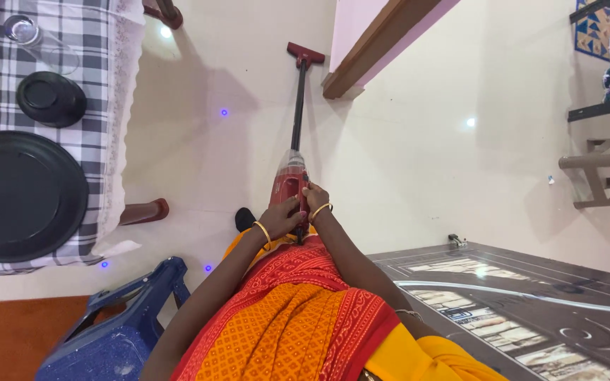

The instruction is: The person vacuums the floor around the room using a vacuum cleaner.

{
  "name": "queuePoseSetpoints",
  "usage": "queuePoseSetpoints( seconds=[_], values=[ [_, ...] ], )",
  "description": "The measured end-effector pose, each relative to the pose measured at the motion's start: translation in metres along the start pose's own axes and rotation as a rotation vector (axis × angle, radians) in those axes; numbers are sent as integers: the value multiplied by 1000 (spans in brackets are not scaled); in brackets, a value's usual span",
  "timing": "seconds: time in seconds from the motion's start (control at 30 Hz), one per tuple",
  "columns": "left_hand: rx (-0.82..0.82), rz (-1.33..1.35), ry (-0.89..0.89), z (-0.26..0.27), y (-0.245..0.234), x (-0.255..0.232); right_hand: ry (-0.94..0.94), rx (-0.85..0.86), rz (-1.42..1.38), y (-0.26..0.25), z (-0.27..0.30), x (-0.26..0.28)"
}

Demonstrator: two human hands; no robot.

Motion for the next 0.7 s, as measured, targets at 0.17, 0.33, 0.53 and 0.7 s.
queuePoseSetpoints(
  seconds=[0.17, 0.33, 0.53, 0.7],
  values=[
    [-4, -16, -59, -32, -26, 2, 0, 32, -22, 22, -20, 33],
    [-80, -52, -36, -66, -36, 10, 15, 19, -23, 32, -47, 51],
    [-122, -49, -31, -137, -50, 18, 38, 73, 7, 49, -103, 104],
    [-195, -92, -65, -220, -63, -3, 55, 112, -43, 55, -155, 176]
  ],
)
Point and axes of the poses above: each hand's wrist, its own z-axis away from the middle knuckle, its own y-axis out of the palm, x = y × z, the point moved 6 cm from there along -z, towards the middle knuckle, and after that the axes turned 1 degree about z, right-handed, at the moved point
